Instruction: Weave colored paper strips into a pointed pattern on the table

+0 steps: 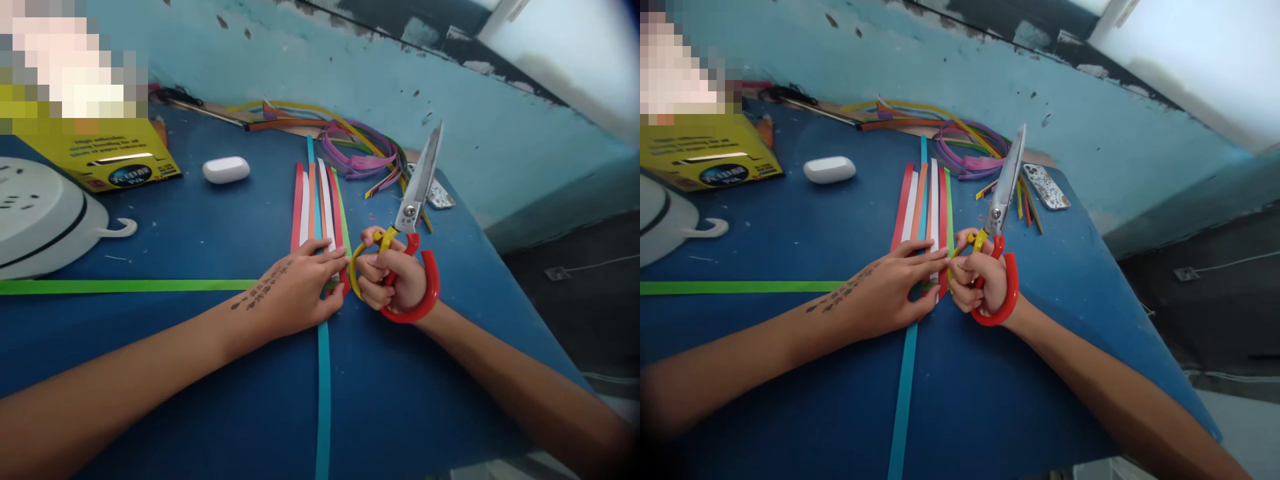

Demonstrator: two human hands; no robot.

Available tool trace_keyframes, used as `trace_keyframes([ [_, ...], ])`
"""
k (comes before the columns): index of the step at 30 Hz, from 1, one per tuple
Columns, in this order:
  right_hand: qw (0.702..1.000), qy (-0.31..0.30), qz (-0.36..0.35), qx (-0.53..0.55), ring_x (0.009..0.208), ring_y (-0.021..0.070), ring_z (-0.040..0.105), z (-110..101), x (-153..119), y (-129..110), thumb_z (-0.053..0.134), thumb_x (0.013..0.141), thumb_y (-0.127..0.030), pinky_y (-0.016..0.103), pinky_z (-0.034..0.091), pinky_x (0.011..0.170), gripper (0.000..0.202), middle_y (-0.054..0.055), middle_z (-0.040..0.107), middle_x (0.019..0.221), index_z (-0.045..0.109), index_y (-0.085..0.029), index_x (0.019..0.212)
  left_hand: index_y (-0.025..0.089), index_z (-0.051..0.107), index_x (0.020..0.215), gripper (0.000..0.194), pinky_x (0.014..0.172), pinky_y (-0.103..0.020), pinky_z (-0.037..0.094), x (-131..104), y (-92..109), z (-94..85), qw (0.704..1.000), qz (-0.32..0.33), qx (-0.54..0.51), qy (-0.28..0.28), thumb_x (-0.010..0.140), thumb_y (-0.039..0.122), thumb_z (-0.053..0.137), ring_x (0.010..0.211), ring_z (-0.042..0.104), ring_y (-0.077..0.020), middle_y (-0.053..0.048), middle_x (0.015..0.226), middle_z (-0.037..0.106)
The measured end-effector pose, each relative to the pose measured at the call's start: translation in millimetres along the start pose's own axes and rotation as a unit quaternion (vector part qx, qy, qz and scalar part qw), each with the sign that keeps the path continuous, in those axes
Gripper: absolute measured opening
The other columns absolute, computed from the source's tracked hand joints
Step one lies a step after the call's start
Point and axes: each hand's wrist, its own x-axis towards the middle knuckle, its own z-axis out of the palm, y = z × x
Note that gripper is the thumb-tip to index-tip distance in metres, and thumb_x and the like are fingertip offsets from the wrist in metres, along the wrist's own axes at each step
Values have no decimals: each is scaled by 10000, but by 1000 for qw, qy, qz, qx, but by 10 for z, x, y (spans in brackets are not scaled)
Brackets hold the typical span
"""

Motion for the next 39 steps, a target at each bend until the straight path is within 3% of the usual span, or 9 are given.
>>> trace_keyframes([
  [21,1000,-9,-2,-4,318,57,110,-48,46,8,552,835,-236,150,238,294,250,-166,313,507,338,-301,947,188,647,1366,487,1098,-500,525,3,17,-11,1000,-1,-15,3,881,222,615,1393,510,-341,-89,1386,672],
  [32,1000,21,-2,-3,335,71,95,-66,68,-30,563,772,-248,160,207,298,280,-161,263,501,337,-300,930,135,657,1358,481,1104,-494,523,5,14,-11,1000,-3,-3,-3,894,237,586,1385,512,-351,-92,1389,671],
  [39,1000,18,-4,-7,322,62,94,-15,25,4,553,800,-245,154,215,288,247,-165,290,491,351,-297,932,177,650,1365,485,1086,-499,536,1,12,-7,1000,3,-7,2,885,232,606,1388,513,-350,-87,1392,668],
])
